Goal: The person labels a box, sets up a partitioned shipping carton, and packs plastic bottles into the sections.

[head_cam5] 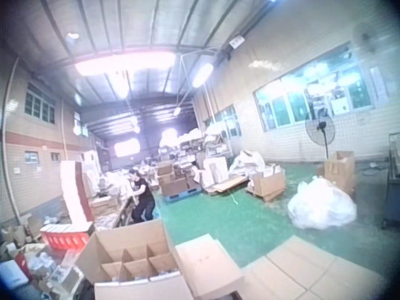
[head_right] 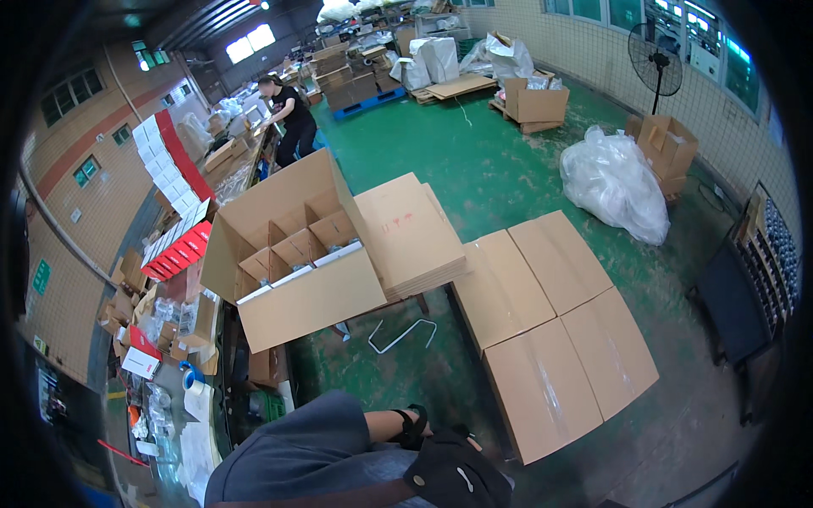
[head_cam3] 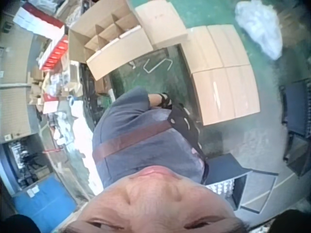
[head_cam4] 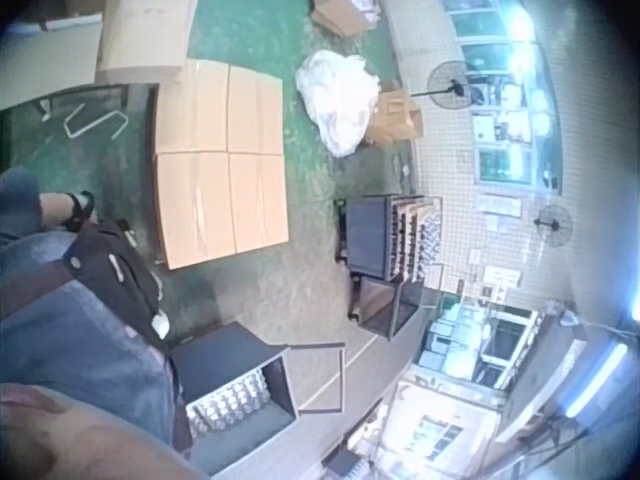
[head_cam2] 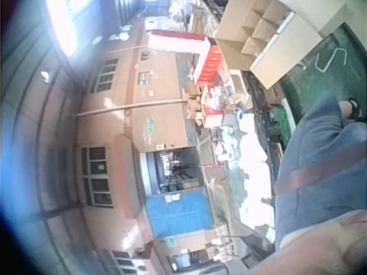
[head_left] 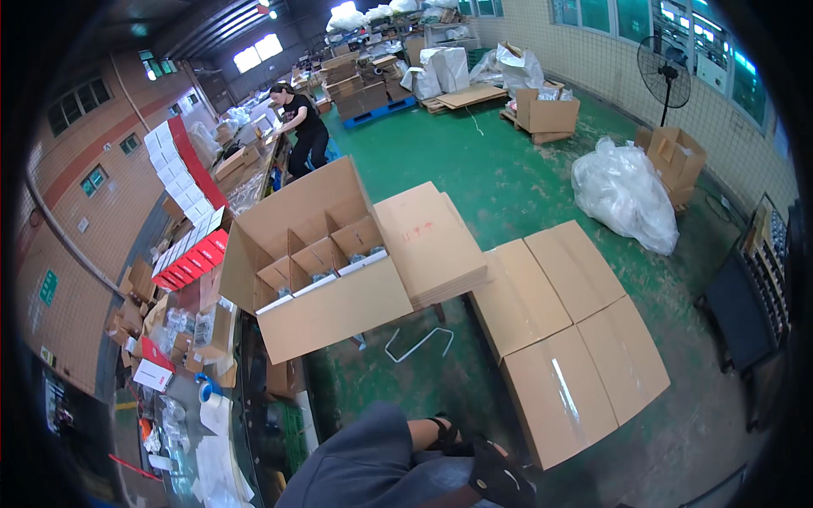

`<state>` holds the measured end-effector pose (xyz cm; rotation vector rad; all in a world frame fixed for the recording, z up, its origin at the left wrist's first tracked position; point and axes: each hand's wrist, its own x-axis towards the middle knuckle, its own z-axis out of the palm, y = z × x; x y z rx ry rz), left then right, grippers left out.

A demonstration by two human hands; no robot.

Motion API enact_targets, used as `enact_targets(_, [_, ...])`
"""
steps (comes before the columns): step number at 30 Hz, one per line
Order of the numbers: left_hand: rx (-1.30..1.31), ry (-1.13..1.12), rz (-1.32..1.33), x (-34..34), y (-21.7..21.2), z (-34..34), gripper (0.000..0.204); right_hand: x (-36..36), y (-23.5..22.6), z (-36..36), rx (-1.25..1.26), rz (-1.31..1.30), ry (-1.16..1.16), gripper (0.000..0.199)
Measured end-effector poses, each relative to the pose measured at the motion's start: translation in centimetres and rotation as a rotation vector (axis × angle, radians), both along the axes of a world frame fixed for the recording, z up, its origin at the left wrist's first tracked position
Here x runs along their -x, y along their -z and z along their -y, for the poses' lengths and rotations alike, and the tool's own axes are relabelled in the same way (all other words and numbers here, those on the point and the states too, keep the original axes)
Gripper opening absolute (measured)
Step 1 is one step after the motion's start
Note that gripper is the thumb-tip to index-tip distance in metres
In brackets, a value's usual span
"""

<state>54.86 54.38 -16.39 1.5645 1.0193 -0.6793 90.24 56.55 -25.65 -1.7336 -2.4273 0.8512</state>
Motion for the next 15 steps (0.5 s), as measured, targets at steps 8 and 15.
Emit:
enact_targets(8, [0.093, -0.174, -0.146, -2.4, 1.2, 1.0, 0.042, -10.9, 1.6, 7.1, 0.011, 0.054, 0.220, 0.022])
enact_targets(15, [-0.024, 0.435, -0.024, -14.3, 1.2, -3.6, 0.036, -22.2, 0.1, 15.2, 0.617, 0.070, 0.908, 0.035])
